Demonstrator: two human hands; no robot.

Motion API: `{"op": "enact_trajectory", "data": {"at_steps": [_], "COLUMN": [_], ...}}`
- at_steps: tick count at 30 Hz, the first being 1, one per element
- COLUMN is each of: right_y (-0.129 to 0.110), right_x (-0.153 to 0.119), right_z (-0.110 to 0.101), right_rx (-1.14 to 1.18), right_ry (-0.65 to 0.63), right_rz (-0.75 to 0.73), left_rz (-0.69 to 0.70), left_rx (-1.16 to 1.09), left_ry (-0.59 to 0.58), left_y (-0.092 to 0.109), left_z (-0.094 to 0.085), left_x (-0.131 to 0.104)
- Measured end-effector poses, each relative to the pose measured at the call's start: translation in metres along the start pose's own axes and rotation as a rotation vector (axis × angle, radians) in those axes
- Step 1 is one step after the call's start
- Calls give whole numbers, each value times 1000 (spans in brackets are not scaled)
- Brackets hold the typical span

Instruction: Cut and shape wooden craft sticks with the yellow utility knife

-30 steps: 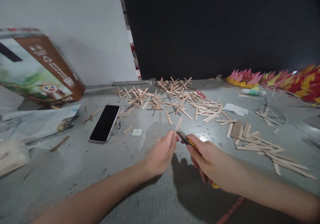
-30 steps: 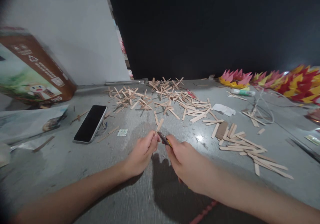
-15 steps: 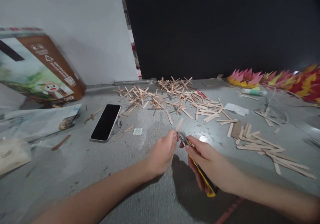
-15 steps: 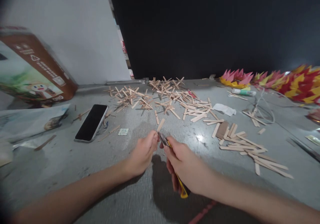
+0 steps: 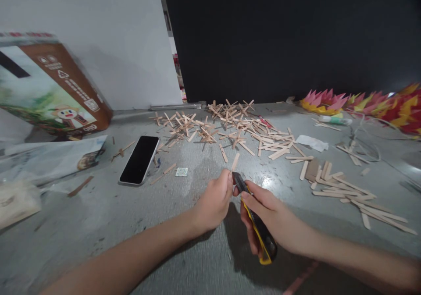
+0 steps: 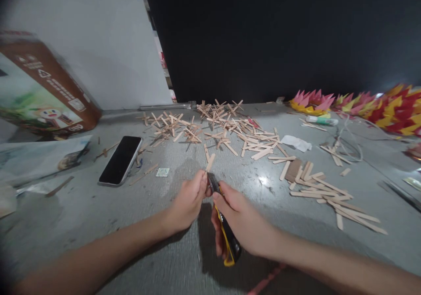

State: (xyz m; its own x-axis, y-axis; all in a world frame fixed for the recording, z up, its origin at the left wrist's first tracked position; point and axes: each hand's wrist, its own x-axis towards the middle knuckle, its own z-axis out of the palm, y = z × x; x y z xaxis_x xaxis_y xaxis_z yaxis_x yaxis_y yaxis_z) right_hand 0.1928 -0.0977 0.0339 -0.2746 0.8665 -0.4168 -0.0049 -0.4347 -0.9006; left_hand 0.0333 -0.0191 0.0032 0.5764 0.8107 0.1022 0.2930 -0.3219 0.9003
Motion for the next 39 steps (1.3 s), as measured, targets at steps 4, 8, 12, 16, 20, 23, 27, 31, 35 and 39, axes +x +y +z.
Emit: {"op": "enact_trajectory", "data": {"at_steps": [4,8,12,16,20,23,27,31,35,39], "right_y": [1,2,3,0,-2,-2,-3,-4,-2,-1], "right_x": [1,3,5,4,1,-1,-2,-2,-1,-1], "right_z": [0,-1,-3,-4,-4,-5,-6,-6,-6,-6], "right_rx": [19,35,65,31,-46,-101,-170,-178,-178,-189], "right_ry": [-18,-22,-45,-24,21,49,70,65,55,57], "right_rz": [-11,-8,-4,15,6,-33,-51,-52,-42,-57], "left_rz": [18,25,5,-29,-62,-69,-72,-45,-44,-38], "left_rx": [-11,-73,-197,-310,-365,-346,-319,-274,-254,-215], "left_ry": [22,0,-35,-60,-64,-59,-51,-47,-60,-53], "left_y": [-1,-2,-4,-5,-4,-2,-3,-8,-11,-8], "left_z": [0,0,-1,0,1,1,1,1,2,1], "left_x": [1,3,6,7,7,7,7,6,6,5]}}
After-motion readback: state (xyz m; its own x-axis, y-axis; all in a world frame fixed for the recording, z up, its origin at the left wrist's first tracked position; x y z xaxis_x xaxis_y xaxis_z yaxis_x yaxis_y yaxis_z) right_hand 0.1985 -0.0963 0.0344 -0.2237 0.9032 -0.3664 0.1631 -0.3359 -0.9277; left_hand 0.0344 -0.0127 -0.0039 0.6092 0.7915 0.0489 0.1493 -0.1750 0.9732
